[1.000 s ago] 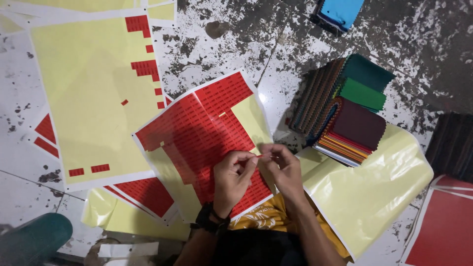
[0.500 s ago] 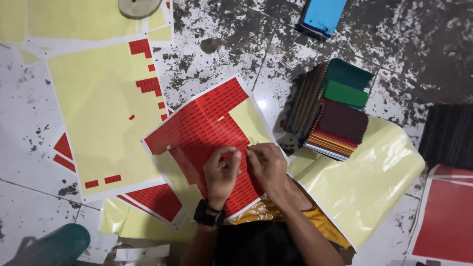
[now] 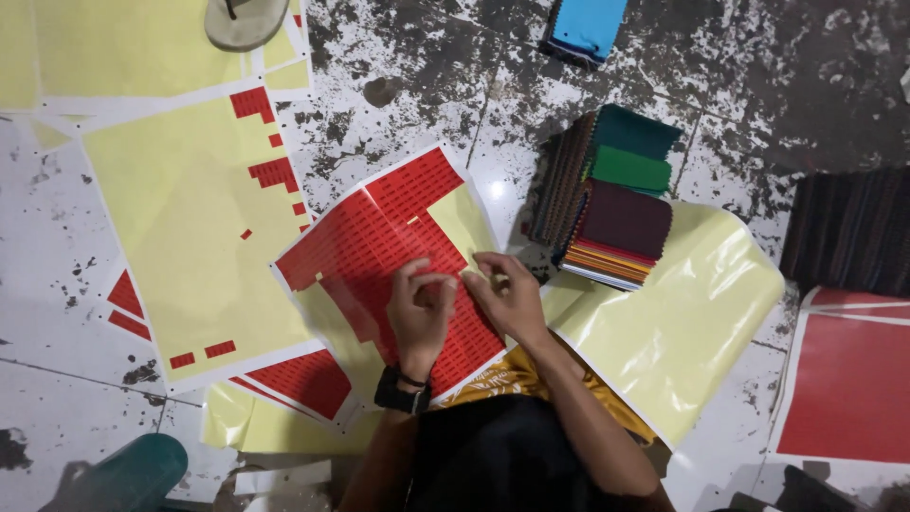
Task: The person sits on the floor and assembles a stack of colorful notebooks. They peel small red adhesive strips from a yellow sheet and apply them to the spine of each notebook, stacking them one by one. Finally, they place the completed stack onto a larger blue notebook.
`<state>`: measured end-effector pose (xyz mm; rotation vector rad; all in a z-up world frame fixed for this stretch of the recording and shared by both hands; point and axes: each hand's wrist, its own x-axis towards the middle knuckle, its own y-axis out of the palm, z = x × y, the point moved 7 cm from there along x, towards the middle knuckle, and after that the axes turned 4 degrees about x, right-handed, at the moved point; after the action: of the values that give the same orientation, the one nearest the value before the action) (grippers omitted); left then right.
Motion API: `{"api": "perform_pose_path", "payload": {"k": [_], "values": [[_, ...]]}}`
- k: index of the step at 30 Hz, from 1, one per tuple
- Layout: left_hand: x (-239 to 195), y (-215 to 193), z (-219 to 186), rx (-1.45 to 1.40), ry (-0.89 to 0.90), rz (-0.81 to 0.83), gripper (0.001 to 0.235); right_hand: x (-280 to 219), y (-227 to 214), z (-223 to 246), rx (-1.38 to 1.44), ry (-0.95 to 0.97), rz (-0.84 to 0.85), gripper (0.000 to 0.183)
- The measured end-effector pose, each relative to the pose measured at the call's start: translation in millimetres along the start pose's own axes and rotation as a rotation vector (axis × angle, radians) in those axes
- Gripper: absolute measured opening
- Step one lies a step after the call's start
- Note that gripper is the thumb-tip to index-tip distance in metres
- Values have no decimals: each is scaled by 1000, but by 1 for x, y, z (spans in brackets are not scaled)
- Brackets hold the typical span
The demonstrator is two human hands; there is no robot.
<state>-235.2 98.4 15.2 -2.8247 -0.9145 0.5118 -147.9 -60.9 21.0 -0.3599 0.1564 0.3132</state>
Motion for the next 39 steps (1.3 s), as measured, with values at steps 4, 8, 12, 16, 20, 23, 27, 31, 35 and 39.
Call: {"api": "perform_pose_path", "payload": {"k": [4,8,12,16,20,23,27,31,35,39], "values": [[-1,-2,-1,-15,47,15,41,9,14,-10,-214,-72,-7,36],[0,-1,-2,-25,129,32,38,11,13,1,-227,-88,-42,27],[2,-2,-15,-43,190,59,36,12,8,10,-230,-110,-69,23],[1,0,-16,-57,224,62,35,13,8,20,-248,-139,-63,21],[-3,0,-20,-67,256,84,32,14,9,8,-173,-146,-77,24],[-4,-2,-24,-88,226,81,30,11,9,10,-152,-147,-103,21],[-4,-1,-20,-128,158,71,33,5,9,24,-136,-171,-135,10],[-2,1,-15,-140,160,73,33,8,5,15,-102,-165,-148,9],[6,8,-15,-92,165,105,47,10,1,2,291,65,49,13],[11,25,-3,-136,142,164,63,2,7,5,498,185,214,30]]}}
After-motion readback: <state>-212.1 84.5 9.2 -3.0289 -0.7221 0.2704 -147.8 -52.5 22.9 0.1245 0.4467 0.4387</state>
